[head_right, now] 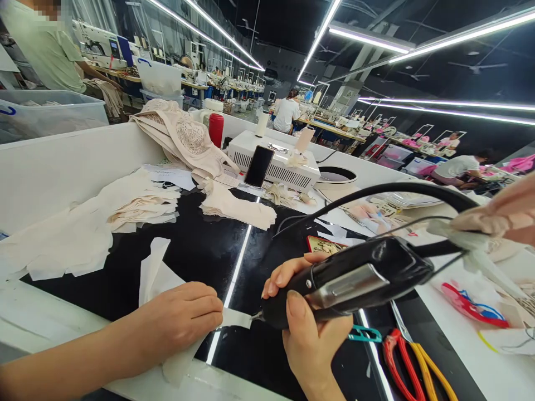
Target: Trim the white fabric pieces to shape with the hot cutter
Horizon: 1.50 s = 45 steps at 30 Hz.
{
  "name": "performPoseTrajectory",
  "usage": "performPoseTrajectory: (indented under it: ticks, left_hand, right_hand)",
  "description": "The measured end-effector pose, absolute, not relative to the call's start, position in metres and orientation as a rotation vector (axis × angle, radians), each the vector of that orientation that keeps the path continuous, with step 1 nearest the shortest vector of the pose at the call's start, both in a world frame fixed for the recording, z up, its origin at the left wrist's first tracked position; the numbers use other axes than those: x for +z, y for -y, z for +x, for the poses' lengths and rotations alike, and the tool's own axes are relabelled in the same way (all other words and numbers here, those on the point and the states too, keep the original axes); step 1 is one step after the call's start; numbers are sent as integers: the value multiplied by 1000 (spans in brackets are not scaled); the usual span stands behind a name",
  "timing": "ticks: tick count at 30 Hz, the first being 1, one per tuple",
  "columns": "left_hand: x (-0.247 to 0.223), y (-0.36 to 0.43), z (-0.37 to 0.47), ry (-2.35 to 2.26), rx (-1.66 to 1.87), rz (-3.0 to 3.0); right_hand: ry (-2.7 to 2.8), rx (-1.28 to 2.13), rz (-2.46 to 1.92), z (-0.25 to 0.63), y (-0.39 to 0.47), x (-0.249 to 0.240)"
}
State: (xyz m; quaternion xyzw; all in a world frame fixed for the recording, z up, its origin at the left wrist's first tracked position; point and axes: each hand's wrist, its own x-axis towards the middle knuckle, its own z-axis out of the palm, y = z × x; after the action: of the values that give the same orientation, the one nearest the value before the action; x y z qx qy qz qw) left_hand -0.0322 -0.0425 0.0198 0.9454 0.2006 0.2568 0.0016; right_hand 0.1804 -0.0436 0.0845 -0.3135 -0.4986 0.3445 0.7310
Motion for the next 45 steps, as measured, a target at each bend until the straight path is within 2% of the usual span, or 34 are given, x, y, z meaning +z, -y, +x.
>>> performPoseTrajectory:
  ticks: [11, 45]
  left_hand:
    - [-9, 44, -22, -744, 788, 2968]
    - [7, 53, -28, -736, 873, 2931]
  right_hand:
    - [1099, 740, -700, 180, 46, 84]
    - [1115, 825, -597, 158, 35, 81]
